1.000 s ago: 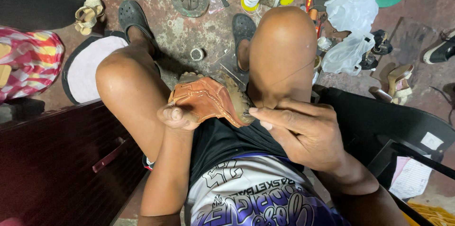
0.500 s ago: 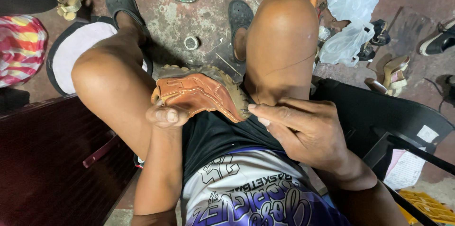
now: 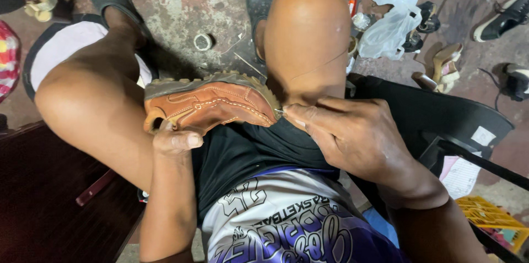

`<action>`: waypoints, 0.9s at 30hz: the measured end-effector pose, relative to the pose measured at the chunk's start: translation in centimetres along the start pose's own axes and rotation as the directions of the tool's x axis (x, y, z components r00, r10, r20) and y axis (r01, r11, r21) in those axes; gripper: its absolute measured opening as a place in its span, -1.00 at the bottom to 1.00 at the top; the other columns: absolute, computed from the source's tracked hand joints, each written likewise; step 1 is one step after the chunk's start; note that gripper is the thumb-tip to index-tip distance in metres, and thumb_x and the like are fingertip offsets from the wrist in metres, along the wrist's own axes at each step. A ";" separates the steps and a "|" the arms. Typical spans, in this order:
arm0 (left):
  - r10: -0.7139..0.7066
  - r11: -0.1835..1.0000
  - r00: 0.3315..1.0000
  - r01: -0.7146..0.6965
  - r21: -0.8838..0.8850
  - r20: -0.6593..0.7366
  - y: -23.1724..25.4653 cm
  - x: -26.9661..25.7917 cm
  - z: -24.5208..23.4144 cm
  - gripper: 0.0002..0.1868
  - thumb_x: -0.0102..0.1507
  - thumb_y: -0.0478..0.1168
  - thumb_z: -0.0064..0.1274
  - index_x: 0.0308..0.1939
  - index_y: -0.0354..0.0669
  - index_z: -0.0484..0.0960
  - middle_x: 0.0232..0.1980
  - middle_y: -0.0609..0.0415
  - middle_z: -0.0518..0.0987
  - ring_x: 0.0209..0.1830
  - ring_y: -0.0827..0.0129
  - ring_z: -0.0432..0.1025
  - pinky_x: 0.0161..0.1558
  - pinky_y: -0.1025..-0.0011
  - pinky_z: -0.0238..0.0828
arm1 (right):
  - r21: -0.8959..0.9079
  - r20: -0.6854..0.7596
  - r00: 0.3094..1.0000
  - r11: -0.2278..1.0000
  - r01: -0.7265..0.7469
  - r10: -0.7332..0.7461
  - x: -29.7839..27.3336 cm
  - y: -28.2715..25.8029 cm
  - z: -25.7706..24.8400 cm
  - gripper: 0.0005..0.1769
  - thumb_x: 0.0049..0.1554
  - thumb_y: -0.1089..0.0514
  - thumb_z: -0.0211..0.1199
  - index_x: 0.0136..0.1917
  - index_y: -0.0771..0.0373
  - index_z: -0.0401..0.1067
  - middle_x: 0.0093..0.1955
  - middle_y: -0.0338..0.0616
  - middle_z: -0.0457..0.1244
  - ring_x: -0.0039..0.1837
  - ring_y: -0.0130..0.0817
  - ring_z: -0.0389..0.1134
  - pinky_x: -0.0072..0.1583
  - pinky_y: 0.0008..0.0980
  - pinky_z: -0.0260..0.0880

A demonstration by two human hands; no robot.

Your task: The person sits on the floor and sews a brown leather shoe using a needle and thread. They repeatedly push the needle through the shoe's upper and pull the thread to stitch the material.

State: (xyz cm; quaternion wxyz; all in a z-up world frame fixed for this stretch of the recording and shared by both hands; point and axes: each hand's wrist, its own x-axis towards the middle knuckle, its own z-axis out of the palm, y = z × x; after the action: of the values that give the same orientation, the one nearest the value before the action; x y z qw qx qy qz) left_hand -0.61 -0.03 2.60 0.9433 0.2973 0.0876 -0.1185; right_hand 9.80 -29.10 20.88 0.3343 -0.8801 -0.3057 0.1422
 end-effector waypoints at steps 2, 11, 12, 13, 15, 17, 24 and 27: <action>-0.071 0.996 0.995 0.068 0.050 0.067 0.6 0.1 0.4 -0.01 -0.04 -0.32 0.29 0.45 -0.53 0.26 0.40 -0.32 0.44 0.45 -0.17 0.33 0.54 -0.04 0.17 | 0.007 0.017 1.000 1.000 -0.012 0.012 0.0 0.8 -0.2 -0.71 0.08 0.29 0.35 0.11 0.21 0.59 -0.03 0.00 0.43 -0.08 -0.10 0.51 -0.09 -0.30 0.51; -0.304 0.931 0.944 0.267 0.249 0.124 2.4 0.9 2.1 0.00 -0.04 -0.36 0.33 0.47 -0.56 0.27 0.46 -0.26 0.39 0.53 -0.05 0.24 0.57 -0.02 0.06 | -0.066 0.047 0.999 0.998 -0.017 0.021 0.4 3.3 0.2 -0.75 0.10 0.29 0.30 0.07 0.18 0.59 0.04 -0.08 0.44 -0.03 -0.11 0.50 -0.04 -0.27 0.51; -0.313 0.936 0.933 0.271 0.223 0.179 2.4 1.4 2.2 0.02 -0.02 -0.33 0.33 0.50 -0.52 0.24 0.50 -0.24 0.36 0.58 -0.03 0.21 0.60 0.00 0.01 | -0.068 0.043 0.999 0.998 -0.010 0.013 0.5 3.4 0.2 -0.75 0.10 0.29 0.29 0.07 0.17 0.59 0.04 -0.08 0.44 -0.04 -0.12 0.50 -0.05 -0.27 0.51; -0.320 0.940 0.918 0.277 0.198 0.233 2.5 1.9 2.2 0.04 0.00 -0.31 0.34 0.52 -0.47 0.20 0.54 -0.22 0.33 0.62 -0.01 0.17 0.63 0.02 -0.04 | -0.070 0.040 0.999 0.998 -0.002 0.005 0.6 3.4 0.2 -0.75 0.11 0.30 0.29 0.08 0.17 0.59 0.04 -0.08 0.44 -0.04 -0.13 0.50 -0.05 -0.28 0.51; -0.343 0.934 0.910 0.303 0.188 0.235 2.6 2.5 2.5 0.03 0.01 -0.29 0.34 0.53 -0.48 0.22 0.55 -0.25 0.32 0.63 0.00 0.16 0.64 0.02 -0.06 | -0.125 0.064 0.998 0.992 -0.012 0.020 1.0 3.2 0.0 -0.76 0.11 0.30 0.29 0.06 0.16 0.60 -0.01 -0.10 0.44 -0.10 -0.11 0.48 -0.11 -0.25 0.48; -0.356 0.931 0.904 0.320 0.175 0.239 2.7 1.9 2.7 0.04 0.02 -0.28 0.34 0.53 -0.47 0.21 0.56 -0.25 0.31 0.64 0.01 0.15 0.65 0.03 -0.06 | -0.157 0.091 0.995 0.987 -0.019 0.033 0.8 2.5 -0.1 -0.75 0.09 0.31 0.30 0.04 0.16 0.60 -0.06 -0.10 0.44 -0.15 -0.08 0.47 -0.16 -0.23 0.46; -0.370 0.929 0.896 0.349 0.124 0.247 2.5 1.8 2.8 0.03 0.03 -0.31 0.36 0.52 -0.50 0.21 0.57 -0.25 0.29 0.64 0.04 0.12 0.67 0.06 -0.11 | -0.199 0.148 0.989 0.980 0.002 0.028 2.2 0.9 -0.6 -0.77 0.09 0.30 0.28 0.04 0.16 0.57 -0.12 -0.07 0.41 -0.19 -0.06 0.44 -0.20 -0.20 0.42; -0.321 0.947 0.894 0.299 0.117 0.313 2.5 2.1 3.3 0.04 0.05 -0.24 0.33 0.55 -0.48 0.20 0.60 -0.23 0.28 0.68 0.06 0.11 0.70 0.11 -0.13 | -0.228 0.183 0.983 0.974 0.013 0.029 2.7 0.2 -0.6 -0.81 0.08 0.32 0.26 -0.01 0.20 0.52 -0.20 -0.06 0.38 -0.23 -0.04 0.42 -0.24 -0.16 0.39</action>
State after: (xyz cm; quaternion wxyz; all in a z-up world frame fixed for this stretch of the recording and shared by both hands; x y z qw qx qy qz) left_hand 2.45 -0.31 6.10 0.9034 0.2863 -0.0282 -0.3181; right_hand 12.27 -27.87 21.07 0.2005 -0.8969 -0.3461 0.1887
